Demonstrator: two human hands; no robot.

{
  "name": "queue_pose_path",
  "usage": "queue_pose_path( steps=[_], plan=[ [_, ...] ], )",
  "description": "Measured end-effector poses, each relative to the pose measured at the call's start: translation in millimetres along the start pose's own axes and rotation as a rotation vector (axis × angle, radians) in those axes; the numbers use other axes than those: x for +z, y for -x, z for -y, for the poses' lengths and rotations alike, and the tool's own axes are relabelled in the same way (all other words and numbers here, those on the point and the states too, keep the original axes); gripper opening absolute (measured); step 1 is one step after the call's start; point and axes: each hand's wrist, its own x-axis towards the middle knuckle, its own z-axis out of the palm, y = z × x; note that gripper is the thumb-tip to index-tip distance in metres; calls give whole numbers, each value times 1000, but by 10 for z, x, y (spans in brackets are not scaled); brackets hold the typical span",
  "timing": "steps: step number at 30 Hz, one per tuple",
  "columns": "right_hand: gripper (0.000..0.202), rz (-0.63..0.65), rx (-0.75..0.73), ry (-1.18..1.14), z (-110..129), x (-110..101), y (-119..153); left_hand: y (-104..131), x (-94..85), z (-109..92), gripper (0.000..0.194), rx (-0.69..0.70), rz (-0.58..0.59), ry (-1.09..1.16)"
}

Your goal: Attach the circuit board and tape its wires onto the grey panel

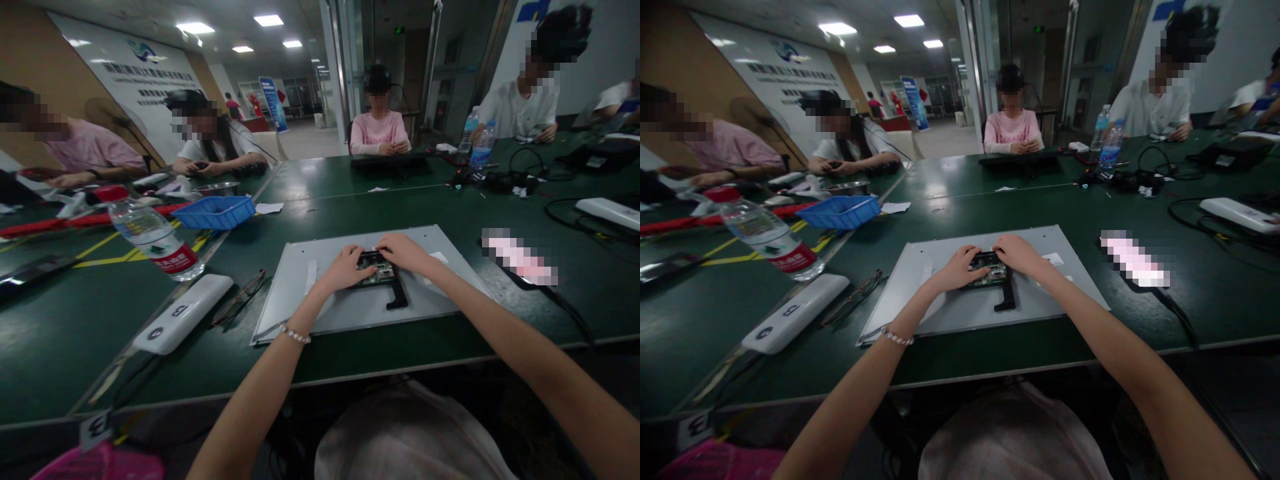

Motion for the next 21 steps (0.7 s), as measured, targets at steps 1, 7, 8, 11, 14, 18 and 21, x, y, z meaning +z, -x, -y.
queue_pose_path(
  steps=[1,7,8,11,14,18,21],
  plan=[
    [28,-1,13,-11,7,-23,4,0,0,3,69,-3,5,2],
    [29,-88,144,-77,-43,-330,119,7,4,26,73,-9,19,16],
    [29,-66,179,-89,-73,-392,156,10,4,30,74,-9,21,21],
    [30,87,305,-105,-203,-537,279,23,2,34,77,-9,24,34],
    [34,238,354,-131,-355,-589,374,37,-11,21,76,-2,17,31],
    [32,310,340,-173,-482,-559,414,43,-32,-3,74,7,15,24],
    [25,323,312,-171,-481,-535,401,42,-39,-15,72,12,8,24]
  ],
)
